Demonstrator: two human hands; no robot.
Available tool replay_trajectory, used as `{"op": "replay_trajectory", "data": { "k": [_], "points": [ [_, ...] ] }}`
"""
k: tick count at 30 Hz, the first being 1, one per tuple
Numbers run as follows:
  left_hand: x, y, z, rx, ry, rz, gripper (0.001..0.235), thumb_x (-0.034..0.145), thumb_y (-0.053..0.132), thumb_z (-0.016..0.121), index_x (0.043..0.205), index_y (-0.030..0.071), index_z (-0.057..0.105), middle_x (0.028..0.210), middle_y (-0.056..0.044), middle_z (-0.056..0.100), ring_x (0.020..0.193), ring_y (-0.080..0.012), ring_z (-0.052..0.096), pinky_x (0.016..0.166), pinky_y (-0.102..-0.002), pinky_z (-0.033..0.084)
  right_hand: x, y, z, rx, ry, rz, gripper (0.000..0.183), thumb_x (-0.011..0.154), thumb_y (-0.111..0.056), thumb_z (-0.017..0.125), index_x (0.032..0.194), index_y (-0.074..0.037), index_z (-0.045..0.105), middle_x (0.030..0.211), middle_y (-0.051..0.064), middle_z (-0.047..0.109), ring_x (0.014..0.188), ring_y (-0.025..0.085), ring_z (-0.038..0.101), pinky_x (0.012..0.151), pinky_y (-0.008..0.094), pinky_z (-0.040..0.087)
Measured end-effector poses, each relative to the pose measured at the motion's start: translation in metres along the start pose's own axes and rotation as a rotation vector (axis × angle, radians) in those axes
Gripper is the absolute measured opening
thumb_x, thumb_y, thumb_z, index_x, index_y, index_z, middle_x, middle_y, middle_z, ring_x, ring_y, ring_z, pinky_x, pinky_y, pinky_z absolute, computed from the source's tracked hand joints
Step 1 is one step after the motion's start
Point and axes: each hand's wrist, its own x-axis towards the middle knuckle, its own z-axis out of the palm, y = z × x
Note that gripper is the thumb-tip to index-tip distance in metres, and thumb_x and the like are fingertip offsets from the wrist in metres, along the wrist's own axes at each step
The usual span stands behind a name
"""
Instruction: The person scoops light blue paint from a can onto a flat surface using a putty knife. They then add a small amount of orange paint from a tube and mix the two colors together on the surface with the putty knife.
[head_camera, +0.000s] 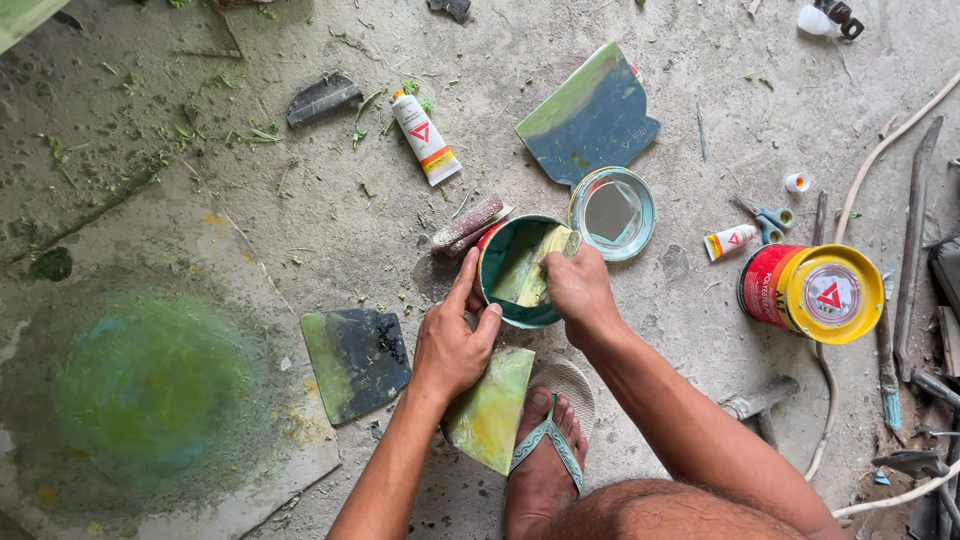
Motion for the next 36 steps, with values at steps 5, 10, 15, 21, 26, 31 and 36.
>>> {"op": "replay_trajectory", "data": {
  "k": [5, 10, 15, 21, 26, 31, 36],
  "points": [
    [0.004, -0.003, 0.001, 0.026, -0.020, 0.014, 0.072, 0.083, 0.024, 0.056, 0.152, 0.017, 0.036, 0.081, -0.011, 0.072, 0.076, -0.0386, 0.066, 0.068, -0.047, 0.049, -0.005, -0.008, 0.017, 0.061, 0.038, 0.029, 0.034, 0.078, -0.015, 0.059, 0.101, 0.009, 0.067, 0.083, 0.021, 0.062, 0.083, 0.028, 0.061, 0.077, 0.046, 0.048],
    [0.006, 0.002, -0.003, 0.058, -0.037, -0.007, 0.072, 0.083, 0.025, 0.055, 0.153, 0.018, 0.036, 0.083, -0.011, 0.073, 0.080, -0.0401, 0.067, 0.071, -0.049, 0.050, -0.022, -0.037, 0.028, 0.268, 0.058, 0.005, 0.030, 0.078, -0.010, 0.057, 0.101, 0.007, 0.067, 0.085, 0.016, 0.060, 0.083, 0.025, 0.058, 0.077, 0.043, 0.048],
    [0.004, 0.008, -0.006, 0.117, -0.040, -0.002, 0.069, 0.087, 0.018, 0.047, 0.154, 0.011, 0.032, 0.083, -0.015, 0.074, 0.074, -0.0411, 0.067, 0.069, -0.049, 0.052, -0.016, -0.030, 0.029, 0.268, 0.027, -0.032, 0.022, 0.080, -0.006, 0.058, 0.098, 0.003, 0.068, 0.083, 0.013, 0.061, 0.079, 0.022, 0.059, 0.073, 0.040, 0.049],
    [0.006, 0.008, -0.005, 0.155, -0.036, -0.009, 0.071, 0.085, 0.022, 0.046, 0.153, 0.013, 0.033, 0.083, -0.020, 0.073, 0.080, -0.0497, 0.064, 0.072, -0.058, 0.049, -0.018, -0.036, 0.024, 0.203, -0.063, -0.093, 0.012, 0.078, -0.005, 0.059, 0.086, -0.001, 0.067, 0.074, 0.011, 0.061, 0.072, 0.020, 0.060, 0.069, 0.038, 0.050],
    [0.008, 0.004, -0.004, 0.167, -0.046, -0.005, 0.071, 0.084, 0.023, 0.047, 0.153, 0.014, 0.033, 0.085, -0.020, 0.073, 0.083, -0.0508, 0.064, 0.074, -0.060, 0.048, 0.006, -0.012, 0.019, 0.111, -0.156, -0.142, 0.013, 0.079, -0.002, 0.057, 0.086, -0.002, 0.068, 0.073, 0.013, 0.064, 0.071, 0.021, 0.062, 0.071, 0.039, 0.051],
    [0.010, 0.002, -0.004, 0.166, -0.064, -0.007, 0.072, 0.083, 0.022, 0.048, 0.153, 0.013, 0.031, 0.084, -0.020, 0.072, 0.082, -0.0508, 0.063, 0.074, -0.060, 0.048, 0.013, -0.008, 0.018, 0.029, -0.227, -0.192, 0.017, 0.076, -0.002, 0.056, 0.086, -0.003, 0.070, 0.072, 0.011, 0.065, 0.073, 0.019, 0.063, 0.074, 0.040, 0.053],
    [0.011, -0.001, -0.003, 0.170, -0.077, 0.002, 0.073, 0.084, 0.023, 0.048, 0.154, 0.014, 0.029, 0.084, -0.018, 0.072, 0.084, -0.0491, 0.063, 0.074, -0.060, 0.047, 0.017, -0.015, 0.014, -0.146, -0.384, -0.296, 0.036, 0.074, -0.001, 0.047, 0.097, -0.008, 0.074, 0.074, 0.010, 0.067, 0.076, 0.022, 0.063, 0.075, 0.041, 0.053]
  ]
}}
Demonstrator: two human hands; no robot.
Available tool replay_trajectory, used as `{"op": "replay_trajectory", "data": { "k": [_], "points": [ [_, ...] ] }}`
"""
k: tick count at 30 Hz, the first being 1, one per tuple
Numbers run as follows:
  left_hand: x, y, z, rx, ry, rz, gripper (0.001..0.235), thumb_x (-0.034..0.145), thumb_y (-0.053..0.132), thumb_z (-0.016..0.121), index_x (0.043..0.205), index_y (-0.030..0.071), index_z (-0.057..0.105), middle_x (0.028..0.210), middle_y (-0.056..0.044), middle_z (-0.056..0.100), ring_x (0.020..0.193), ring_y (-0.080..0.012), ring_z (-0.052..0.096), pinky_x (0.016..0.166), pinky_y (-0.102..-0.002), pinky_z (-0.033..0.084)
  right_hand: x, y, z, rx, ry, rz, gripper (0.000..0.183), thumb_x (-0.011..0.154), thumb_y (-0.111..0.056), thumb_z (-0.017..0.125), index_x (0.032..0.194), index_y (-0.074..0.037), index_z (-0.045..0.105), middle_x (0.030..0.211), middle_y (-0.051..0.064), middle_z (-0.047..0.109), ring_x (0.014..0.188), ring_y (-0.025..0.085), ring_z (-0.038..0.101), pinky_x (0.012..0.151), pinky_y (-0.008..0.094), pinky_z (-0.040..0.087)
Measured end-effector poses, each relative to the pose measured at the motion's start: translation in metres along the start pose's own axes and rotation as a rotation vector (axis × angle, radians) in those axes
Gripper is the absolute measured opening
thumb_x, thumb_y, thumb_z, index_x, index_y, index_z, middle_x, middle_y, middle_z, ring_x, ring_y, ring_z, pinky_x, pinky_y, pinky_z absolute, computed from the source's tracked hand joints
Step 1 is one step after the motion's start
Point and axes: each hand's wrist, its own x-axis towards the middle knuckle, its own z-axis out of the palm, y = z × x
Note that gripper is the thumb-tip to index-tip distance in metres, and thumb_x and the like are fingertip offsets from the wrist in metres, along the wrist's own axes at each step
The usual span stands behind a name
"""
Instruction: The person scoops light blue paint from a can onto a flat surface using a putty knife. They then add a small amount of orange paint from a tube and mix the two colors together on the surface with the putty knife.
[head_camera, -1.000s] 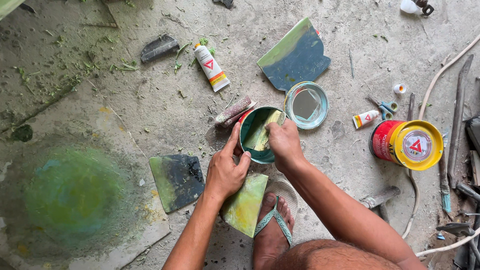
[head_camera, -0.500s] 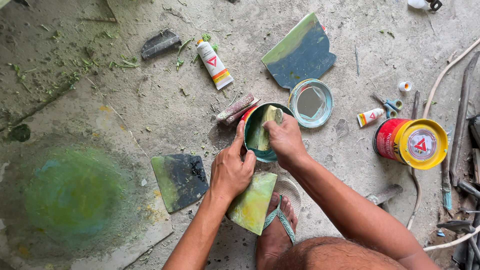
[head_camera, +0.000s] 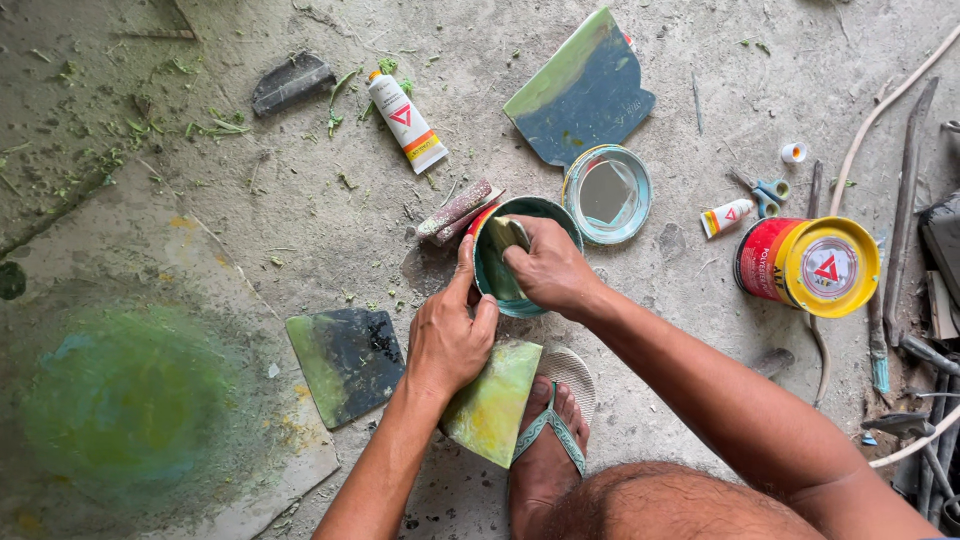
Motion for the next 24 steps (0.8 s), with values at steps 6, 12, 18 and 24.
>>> {"op": "replay_trajectory", "data": {
  "k": [6, 12, 18, 24],
  "points": [
    [0.002, -0.006, 0.001, 0.001, -0.033, 0.004, 0.073, 0.085, 0.023, 0.047, 0.155, 0.013, 0.026, 0.085, -0.014, 0.072, 0.086, -0.0475, 0.064, 0.076, -0.059, 0.048, -0.003, -0.021, -0.012, -0.205, -0.151, -0.065, 0.039, 0.072, -0.004, 0.047, 0.099, -0.013, 0.074, 0.075, 0.014, 0.068, 0.076, 0.034, 0.065, 0.074, 0.046, 0.052],
    [0.003, -0.006, -0.002, -0.008, -0.071, 0.005, 0.072, 0.087, 0.023, 0.047, 0.155, 0.013, 0.024, 0.086, -0.012, 0.072, 0.086, -0.0461, 0.065, 0.075, -0.059, 0.048, -0.005, -0.057, -0.023, -0.322, -0.372, -0.167, 0.032, 0.074, -0.001, 0.045, 0.093, -0.007, 0.069, 0.076, 0.022, 0.067, 0.074, 0.046, 0.064, 0.070, 0.051, 0.051],
    [0.002, -0.009, -0.004, -0.001, -0.105, -0.020, 0.072, 0.088, 0.025, 0.048, 0.155, 0.016, 0.023, 0.085, -0.008, 0.072, 0.086, -0.0437, 0.065, 0.077, -0.057, 0.048, -0.014, -0.083, -0.031, -0.436, -0.534, -0.189, 0.029, 0.077, 0.002, 0.044, 0.092, -0.002, 0.069, 0.079, 0.024, 0.069, 0.073, 0.043, 0.067, 0.070, 0.050, 0.052],
    [-0.003, 0.000, -0.013, -0.031, -0.113, -0.033, 0.072, 0.090, 0.027, 0.050, 0.156, 0.018, 0.025, 0.087, -0.006, 0.073, 0.089, -0.0391, 0.067, 0.079, -0.053, 0.049, -0.029, -0.110, -0.029, -0.927, -0.572, -0.343, 0.013, 0.077, -0.013, 0.052, 0.076, -0.011, 0.065, 0.076, 0.022, 0.065, 0.086, 0.046, 0.065, 0.074, 0.055, 0.052]
  ]
}}
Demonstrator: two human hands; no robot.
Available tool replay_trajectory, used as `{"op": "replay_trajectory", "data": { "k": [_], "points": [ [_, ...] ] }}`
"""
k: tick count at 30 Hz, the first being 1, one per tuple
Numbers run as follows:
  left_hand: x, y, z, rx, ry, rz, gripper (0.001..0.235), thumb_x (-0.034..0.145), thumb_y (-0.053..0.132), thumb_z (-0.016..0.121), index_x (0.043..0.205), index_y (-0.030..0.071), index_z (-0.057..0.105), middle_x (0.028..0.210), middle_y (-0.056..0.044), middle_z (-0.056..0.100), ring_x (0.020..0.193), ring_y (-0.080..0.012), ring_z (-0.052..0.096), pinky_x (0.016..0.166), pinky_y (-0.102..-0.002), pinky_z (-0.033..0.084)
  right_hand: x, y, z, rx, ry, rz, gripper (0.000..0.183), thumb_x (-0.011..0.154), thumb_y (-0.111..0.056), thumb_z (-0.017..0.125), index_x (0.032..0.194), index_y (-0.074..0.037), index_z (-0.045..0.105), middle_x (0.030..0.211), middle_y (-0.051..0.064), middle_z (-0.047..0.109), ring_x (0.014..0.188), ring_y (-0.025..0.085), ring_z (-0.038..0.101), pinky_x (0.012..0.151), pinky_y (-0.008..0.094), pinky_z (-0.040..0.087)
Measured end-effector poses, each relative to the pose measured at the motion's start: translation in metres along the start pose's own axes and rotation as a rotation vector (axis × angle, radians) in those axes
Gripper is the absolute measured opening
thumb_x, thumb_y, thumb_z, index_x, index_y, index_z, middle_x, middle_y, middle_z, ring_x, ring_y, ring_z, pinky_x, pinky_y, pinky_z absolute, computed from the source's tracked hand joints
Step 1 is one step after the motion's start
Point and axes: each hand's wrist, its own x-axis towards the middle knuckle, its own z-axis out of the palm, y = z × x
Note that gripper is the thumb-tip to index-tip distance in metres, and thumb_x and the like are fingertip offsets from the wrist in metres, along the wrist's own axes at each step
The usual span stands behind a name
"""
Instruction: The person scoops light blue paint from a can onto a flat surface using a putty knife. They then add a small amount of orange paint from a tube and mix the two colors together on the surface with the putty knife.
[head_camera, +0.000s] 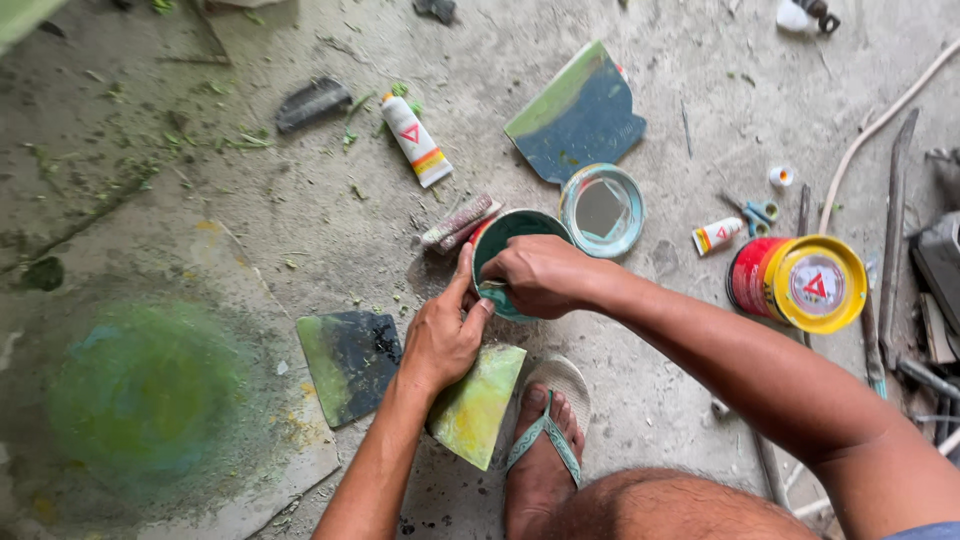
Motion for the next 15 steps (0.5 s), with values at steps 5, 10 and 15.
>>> {"op": "replay_trajectory", "data": {
  "k": [5, 10, 15],
  "points": [
    [-0.031, 0.007, -0.018, -0.081, 0.090, -0.047, 0.069, 0.090, 0.031, 0.054, 0.153, 0.017, 0.031, 0.083, -0.007, 0.073, 0.081, -0.0334, 0.068, 0.074, -0.046, 0.049, -0.013, -0.020, -0.026, -0.024, -0.018, 0.140, 0.018, 0.080, -0.016, 0.049, 0.082, -0.013, 0.066, 0.085, 0.020, 0.066, 0.097, 0.042, 0.064, 0.085, 0.054, 0.052],
    [-0.076, -0.011, -0.073, -0.354, 0.262, -0.227, 0.038, 0.091, 0.033, 0.065, 0.125, 0.016, 0.068, 0.074, -0.004, 0.073, 0.064, -0.0135, 0.059, 0.061, -0.028, 0.049, -0.032, -0.021, -0.042, 0.096, 0.038, 0.192, 0.033, 0.078, -0.011, 0.048, 0.100, -0.017, 0.072, 0.097, 0.020, 0.071, 0.102, 0.044, 0.063, 0.091, 0.054, 0.049],
    [-0.168, 0.032, -0.162, -0.317, 0.137, -0.858, 0.095, 0.069, 0.071, 0.033, 0.143, 0.013, 0.051, 0.154, -0.009, 0.044, 0.140, -0.0302, 0.047, 0.123, -0.048, 0.025, -0.047, 0.002, -0.055, 0.507, 0.238, 0.204, 0.037, 0.085, -0.001, 0.045, 0.102, -0.007, 0.077, 0.099, -0.001, 0.078, 0.089, 0.009, 0.067, 0.080, 0.025, 0.051]
  ]
}}
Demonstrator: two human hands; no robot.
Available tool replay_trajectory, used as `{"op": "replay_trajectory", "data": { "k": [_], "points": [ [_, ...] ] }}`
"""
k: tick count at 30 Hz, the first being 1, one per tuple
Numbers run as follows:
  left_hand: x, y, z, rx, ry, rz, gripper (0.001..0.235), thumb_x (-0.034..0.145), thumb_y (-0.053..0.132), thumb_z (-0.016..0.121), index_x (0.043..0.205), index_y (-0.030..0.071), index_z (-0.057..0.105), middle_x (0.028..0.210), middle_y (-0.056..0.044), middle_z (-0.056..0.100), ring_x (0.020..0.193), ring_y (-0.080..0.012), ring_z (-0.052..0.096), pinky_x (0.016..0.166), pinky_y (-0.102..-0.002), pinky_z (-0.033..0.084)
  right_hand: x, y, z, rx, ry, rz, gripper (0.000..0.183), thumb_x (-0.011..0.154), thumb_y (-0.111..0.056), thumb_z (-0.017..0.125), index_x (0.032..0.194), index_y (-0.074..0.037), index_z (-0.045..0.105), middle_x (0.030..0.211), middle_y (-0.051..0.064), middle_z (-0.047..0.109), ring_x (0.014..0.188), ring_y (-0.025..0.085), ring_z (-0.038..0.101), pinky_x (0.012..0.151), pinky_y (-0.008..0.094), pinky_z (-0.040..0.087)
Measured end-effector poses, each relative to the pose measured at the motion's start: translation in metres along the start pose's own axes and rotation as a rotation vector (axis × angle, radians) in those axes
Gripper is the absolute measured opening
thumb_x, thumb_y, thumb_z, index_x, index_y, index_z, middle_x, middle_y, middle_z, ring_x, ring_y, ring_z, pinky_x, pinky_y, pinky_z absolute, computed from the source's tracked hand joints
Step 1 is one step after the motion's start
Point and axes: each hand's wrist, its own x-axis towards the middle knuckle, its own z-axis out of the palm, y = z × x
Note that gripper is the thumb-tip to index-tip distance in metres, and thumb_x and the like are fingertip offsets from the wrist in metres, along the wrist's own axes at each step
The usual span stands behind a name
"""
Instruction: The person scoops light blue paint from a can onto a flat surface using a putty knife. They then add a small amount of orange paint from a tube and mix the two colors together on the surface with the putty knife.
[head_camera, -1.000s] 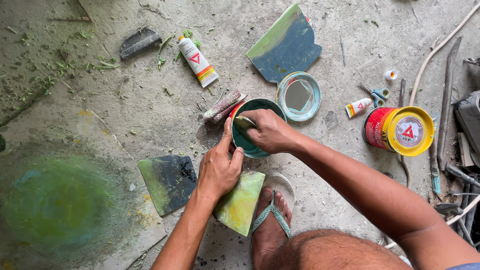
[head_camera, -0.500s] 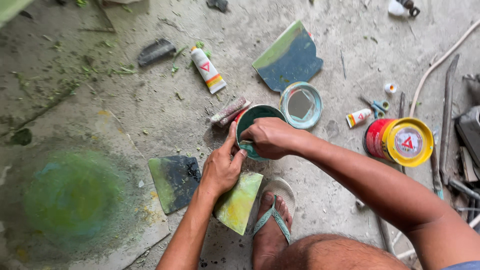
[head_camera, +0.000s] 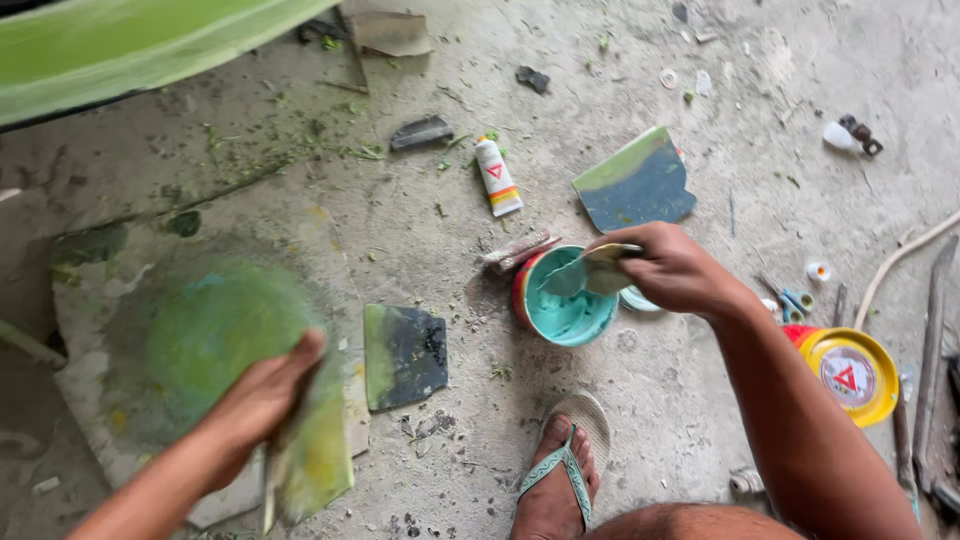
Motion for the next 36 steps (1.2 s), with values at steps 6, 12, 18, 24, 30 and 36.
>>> {"op": "replay_trajectory", "data": {
  "k": [6, 12, 18, 24, 30, 36],
  "points": [
    [-0.023, -0.137, -0.072, -0.524, -0.240, 0.023, 0.043, 0.070, -0.011, 0.073, 0.111, -0.021, 0.077, 0.095, -0.031, 0.080, 0.078, -0.0394, 0.070, 0.071, -0.044, 0.052, -0.016, -0.009, -0.018, 0.165, 0.006, -0.110, 0.035, 0.084, -0.004, 0.056, 0.115, 0.003, 0.072, 0.109, 0.011, 0.076, 0.096, 0.019, 0.067, 0.088, 0.031, 0.051],
    [-0.004, -0.236, -0.048, -0.964, -0.010, 0.336, 0.017, 0.090, 0.005, 0.065, 0.104, -0.004, 0.069, 0.085, -0.015, 0.072, 0.068, -0.0231, 0.064, 0.065, -0.035, 0.052, -0.025, -0.102, 0.018, 0.253, 0.137, -0.103, 0.036, 0.087, 0.017, 0.052, 0.119, 0.011, 0.067, 0.107, 0.025, 0.070, 0.099, 0.034, 0.065, 0.088, 0.039, 0.047],
    [-0.001, -0.235, -0.031, -1.258, 0.030, 0.392, 0.041, 0.081, -0.007, 0.065, 0.121, -0.002, 0.061, 0.108, -0.024, 0.072, 0.094, -0.0357, 0.066, 0.079, -0.050, 0.054, -0.037, -0.247, 0.073, 0.189, 0.011, -0.092, 0.041, 0.082, 0.019, 0.049, 0.117, 0.011, 0.068, 0.119, 0.023, 0.074, 0.109, 0.034, 0.069, 0.097, 0.042, 0.050],
    [0.001, -0.231, -0.040, -1.374, 0.072, 0.400, 0.053, 0.079, -0.007, 0.069, 0.130, 0.005, 0.063, 0.107, -0.017, 0.072, 0.095, -0.0308, 0.065, 0.077, -0.043, 0.052, -0.006, -0.287, 0.125, 0.253, -0.244, -0.254, 0.042, 0.086, 0.012, 0.050, 0.124, 0.008, 0.068, 0.116, 0.024, 0.075, 0.097, 0.035, 0.070, 0.081, 0.040, 0.051],
    [0.006, -0.215, -0.059, -1.323, 0.053, 0.813, 0.035, 0.077, -0.003, 0.071, 0.112, -0.001, 0.068, 0.096, -0.014, 0.073, 0.086, -0.0295, 0.069, 0.073, -0.040, 0.058, 0.013, -0.266, 0.204, 0.436, -0.321, -0.699, 0.032, 0.090, 0.003, 0.057, 0.121, 0.000, 0.068, 0.106, 0.012, 0.073, 0.095, 0.019, 0.068, 0.086, 0.026, 0.052],
    [-0.010, -0.202, -0.073, -1.315, 0.033, 1.077, 0.027, 0.083, 0.002, 0.069, 0.110, -0.002, 0.067, 0.091, -0.013, 0.072, 0.080, -0.0238, 0.068, 0.071, -0.036, 0.060, -0.002, -0.277, 0.261, 0.504, -0.428, -1.124, 0.036, 0.096, 0.000, 0.052, 0.124, -0.017, 0.065, 0.130, 0.002, 0.065, 0.129, 0.021, 0.057, 0.121, 0.049, 0.034]
  ]
}}
